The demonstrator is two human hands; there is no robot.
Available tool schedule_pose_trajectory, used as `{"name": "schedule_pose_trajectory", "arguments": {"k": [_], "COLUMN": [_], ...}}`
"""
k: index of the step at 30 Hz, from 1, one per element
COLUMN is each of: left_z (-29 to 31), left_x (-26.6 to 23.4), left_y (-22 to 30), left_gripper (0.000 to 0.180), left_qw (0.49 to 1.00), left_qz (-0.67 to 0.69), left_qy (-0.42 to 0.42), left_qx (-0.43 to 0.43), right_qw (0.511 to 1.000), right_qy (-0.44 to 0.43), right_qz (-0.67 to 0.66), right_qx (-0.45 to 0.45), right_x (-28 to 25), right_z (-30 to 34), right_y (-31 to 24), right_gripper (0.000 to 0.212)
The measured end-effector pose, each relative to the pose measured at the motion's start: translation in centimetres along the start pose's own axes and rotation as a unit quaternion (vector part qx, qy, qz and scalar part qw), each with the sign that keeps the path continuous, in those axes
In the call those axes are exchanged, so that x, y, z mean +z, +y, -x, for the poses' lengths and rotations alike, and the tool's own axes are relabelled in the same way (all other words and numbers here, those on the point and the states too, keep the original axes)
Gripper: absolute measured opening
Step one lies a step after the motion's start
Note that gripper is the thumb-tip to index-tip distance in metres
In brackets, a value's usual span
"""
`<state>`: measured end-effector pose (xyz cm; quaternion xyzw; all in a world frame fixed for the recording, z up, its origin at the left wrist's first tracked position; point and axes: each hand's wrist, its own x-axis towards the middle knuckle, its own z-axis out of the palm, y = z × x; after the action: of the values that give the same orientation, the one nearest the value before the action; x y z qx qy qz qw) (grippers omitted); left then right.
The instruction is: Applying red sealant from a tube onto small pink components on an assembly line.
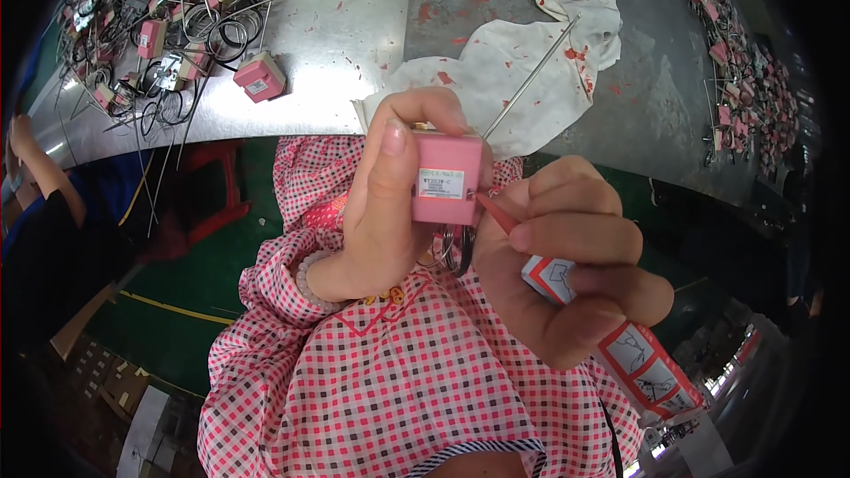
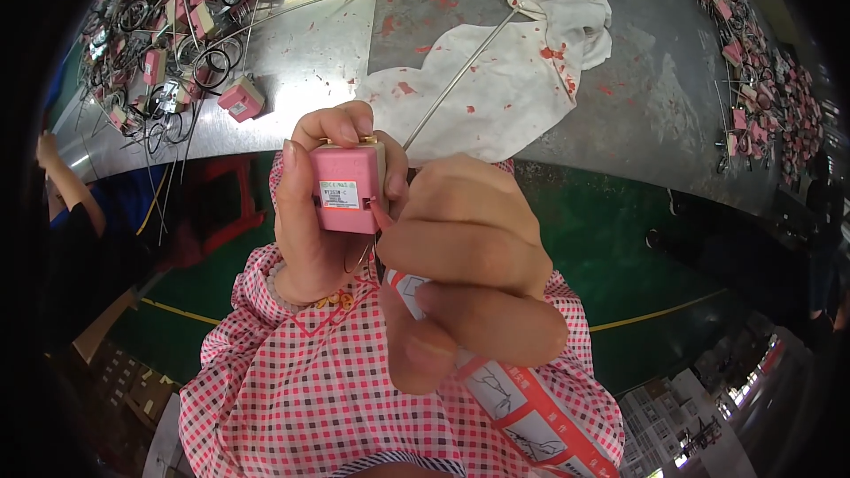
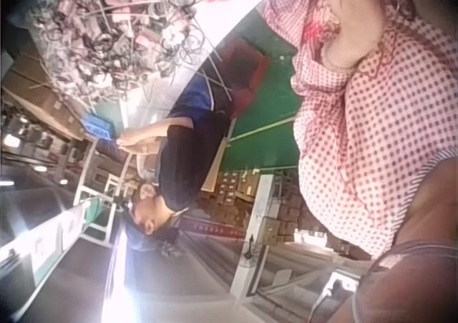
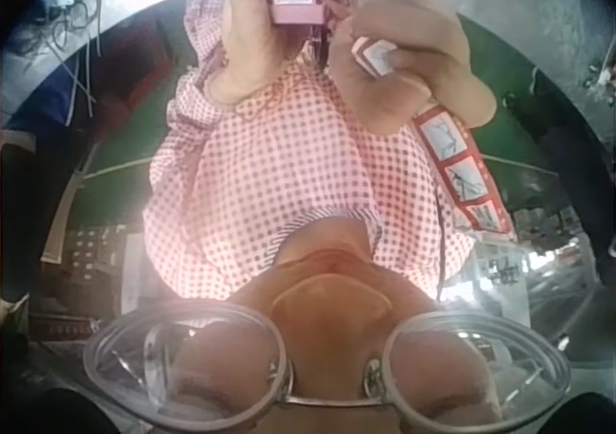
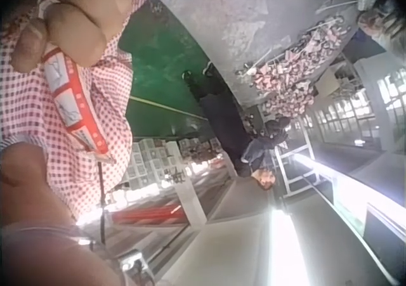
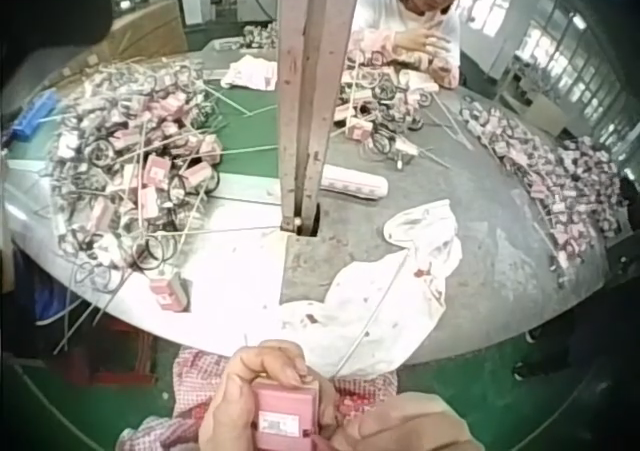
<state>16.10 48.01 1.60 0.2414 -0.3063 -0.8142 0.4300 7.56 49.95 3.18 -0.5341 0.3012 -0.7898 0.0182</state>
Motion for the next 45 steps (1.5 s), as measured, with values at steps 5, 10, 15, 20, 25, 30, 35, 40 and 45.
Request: {"name": "schedule_pose_trajectory", "arguments": {"k": [5,10,15,20,25,30,35,40,45], "left_z": [-0.3,-0.7,-0.8,-0.7,-0.7,-1.3,-1.3,-1.3,-1.4], "left_x": [-0.6,-1.8,-3.5,-3.5,-2.6,-3.6,-2.5,-1.7,-1.5], "left_y": [0.3,0.5,3.2,3.7,2.7,1.3,2.3,2.9,3.1], "left_gripper": [0.03,0.033,0.047,0.074,0.07,0.091,0.099,0.106,0.11], "left_qw": [0.991,0.989,0.947,0.959,0.988,0.815,0.719,0.667,0.649], "left_qz": [0.111,0.105,-0.283,-0.261,-0.154,-0.505,-0.609,-0.652,-0.656], "left_qy": [-0.031,-0.081,-0.155,-0.077,0.02,-0.1,-0.161,-0.222,-0.228], "left_qx": [-0.072,-0.068,0.016,0.076,0.017,0.268,0.294,0.286,0.31], "right_qw": [0.998,0.996,0.99,0.986,0.985,0.986,0.987,0.985,0.979], "right_qy": [0.04,0.085,0.135,0.154,0.162,0.146,0.127,0.091,0.042], "right_qz": [0.054,0.024,0.025,0.015,0.007,-0.006,0.026,0.046,0.105], "right_qx": [-0.003,-0.021,0.021,0.058,0.062,0.079,0.091,0.137,0.167], "right_x": [0.6,0.5,-0.5,-1.7,-2.2,-2.1,-1.3,0.0,-0.2], "right_z": [0.0,-0.6,-1.8,-1.9,-2.1,-1.8,-1.1,-1.1,-1.0], "right_y": [-0.2,0.0,-1.0,-0.7,-0.7,-0.5,0.2,0.8,0.9], "right_gripper": [0.028,0.029,0.029,0.027,0.026,0.025,0.023,0.022,0.019]}}
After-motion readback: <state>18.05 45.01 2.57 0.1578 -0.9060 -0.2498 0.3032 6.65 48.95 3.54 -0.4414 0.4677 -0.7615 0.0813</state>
